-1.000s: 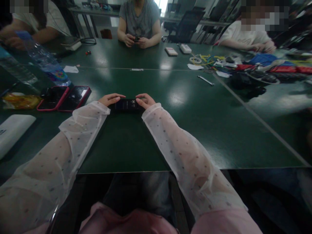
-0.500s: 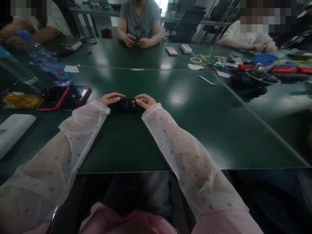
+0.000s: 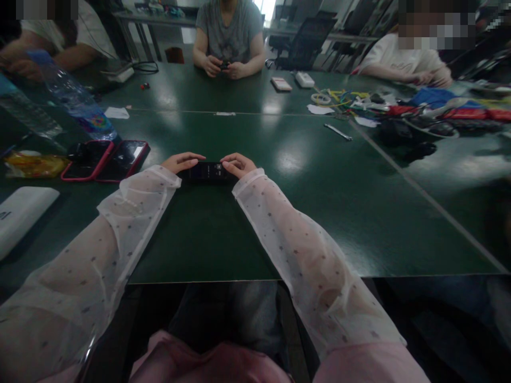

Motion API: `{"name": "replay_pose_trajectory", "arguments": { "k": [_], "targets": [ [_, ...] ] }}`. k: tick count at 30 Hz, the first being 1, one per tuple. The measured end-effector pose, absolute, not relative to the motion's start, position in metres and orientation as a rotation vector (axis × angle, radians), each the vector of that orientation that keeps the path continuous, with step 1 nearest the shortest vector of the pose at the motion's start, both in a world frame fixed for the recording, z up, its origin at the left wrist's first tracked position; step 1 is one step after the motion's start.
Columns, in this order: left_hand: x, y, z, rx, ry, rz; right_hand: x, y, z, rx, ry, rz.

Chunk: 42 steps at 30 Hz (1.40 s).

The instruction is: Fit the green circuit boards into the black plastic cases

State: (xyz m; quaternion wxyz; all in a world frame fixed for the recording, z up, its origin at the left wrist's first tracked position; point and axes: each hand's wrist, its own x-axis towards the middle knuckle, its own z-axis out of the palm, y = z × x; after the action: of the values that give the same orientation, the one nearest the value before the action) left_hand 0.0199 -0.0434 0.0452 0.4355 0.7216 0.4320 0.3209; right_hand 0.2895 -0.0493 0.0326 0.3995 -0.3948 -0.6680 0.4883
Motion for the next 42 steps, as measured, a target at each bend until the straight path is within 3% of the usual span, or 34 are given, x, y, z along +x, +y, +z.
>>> {"name": "replay_pose_trajectory", "arguments": {
  "k": [42],
  "targets": [
    [0.015, -0.028, 0.030, 1.738, 1.173, 0.886, 0.286, -0.025, 0.003, -1.071, -1.599, 1.102]
  ]
}}
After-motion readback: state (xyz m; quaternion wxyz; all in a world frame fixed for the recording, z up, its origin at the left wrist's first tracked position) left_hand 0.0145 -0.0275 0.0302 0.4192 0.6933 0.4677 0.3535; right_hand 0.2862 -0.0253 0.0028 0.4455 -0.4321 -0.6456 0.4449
